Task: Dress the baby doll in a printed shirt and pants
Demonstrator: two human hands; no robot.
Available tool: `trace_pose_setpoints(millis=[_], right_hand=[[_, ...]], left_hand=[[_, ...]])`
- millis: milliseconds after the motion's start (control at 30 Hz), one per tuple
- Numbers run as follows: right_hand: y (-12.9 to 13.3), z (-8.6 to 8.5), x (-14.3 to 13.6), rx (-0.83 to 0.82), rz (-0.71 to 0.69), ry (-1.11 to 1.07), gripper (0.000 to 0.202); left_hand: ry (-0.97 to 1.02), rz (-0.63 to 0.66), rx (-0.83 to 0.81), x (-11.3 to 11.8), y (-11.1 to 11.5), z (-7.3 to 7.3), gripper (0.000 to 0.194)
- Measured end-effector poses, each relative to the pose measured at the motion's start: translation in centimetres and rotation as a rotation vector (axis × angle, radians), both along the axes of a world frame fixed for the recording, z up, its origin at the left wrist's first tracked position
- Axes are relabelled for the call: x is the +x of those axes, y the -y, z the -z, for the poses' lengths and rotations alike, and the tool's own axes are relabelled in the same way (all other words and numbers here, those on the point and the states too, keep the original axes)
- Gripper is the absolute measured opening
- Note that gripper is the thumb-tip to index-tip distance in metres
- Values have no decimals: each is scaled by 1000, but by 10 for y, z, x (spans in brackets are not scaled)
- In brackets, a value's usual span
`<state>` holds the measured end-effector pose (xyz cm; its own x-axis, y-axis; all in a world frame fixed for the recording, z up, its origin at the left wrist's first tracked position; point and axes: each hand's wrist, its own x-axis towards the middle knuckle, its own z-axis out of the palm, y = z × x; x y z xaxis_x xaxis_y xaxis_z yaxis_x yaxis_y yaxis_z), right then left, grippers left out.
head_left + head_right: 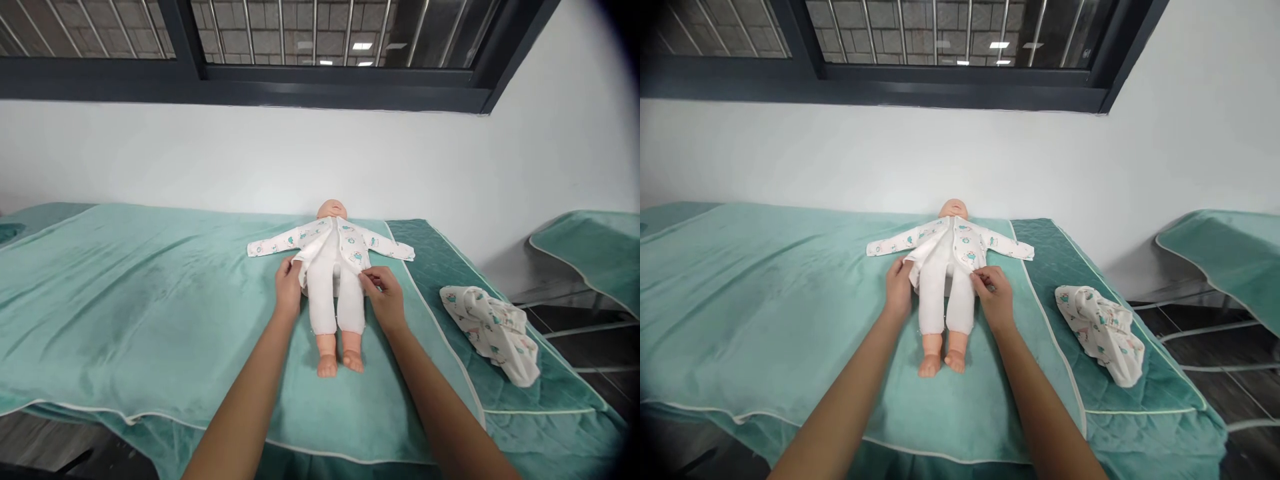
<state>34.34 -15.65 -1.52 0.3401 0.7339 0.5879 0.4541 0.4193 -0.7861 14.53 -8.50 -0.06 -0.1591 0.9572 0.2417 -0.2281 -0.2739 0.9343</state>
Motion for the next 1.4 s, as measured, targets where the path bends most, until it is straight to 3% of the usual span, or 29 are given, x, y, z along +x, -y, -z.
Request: trace_pose_setpoints(millis=[133,200,400,633,800,900,1000,1133,1233,1400], right_hand=[[-4,3,5,-82,-3,-258,21],[-5,5,8,-73,0,-452,24],[-5,4,18,79,-43,-907,29],[-2,0,21,128,-68,-1062,26],[1,-1,20,186,-30,-1014,23],[3,-3,19,202,-22,-989,24],[4,-4,19,206,16,-971,24],[6,-1,18,223,105,-889,25],[7,1,14,182,142,-737,23],[8,5,8,43,244,-305,21]], left_hand=[[396,56,-58,-10,-5,5,16],[498,62,-76,-14,-6,5,14],[613,0,-129,-19,-4,3,25],[642,-45,-100,-19,-3,2,32],[611,-77,-72,-19,-2,3,32],[497,-206,-38,-20,3,4,23],[378,-340,6,-23,7,5,29],[257,-393,47,-25,11,6,32],[167,-416,44,-25,13,6,33],[-136,-551,94,-24,21,3,25]])
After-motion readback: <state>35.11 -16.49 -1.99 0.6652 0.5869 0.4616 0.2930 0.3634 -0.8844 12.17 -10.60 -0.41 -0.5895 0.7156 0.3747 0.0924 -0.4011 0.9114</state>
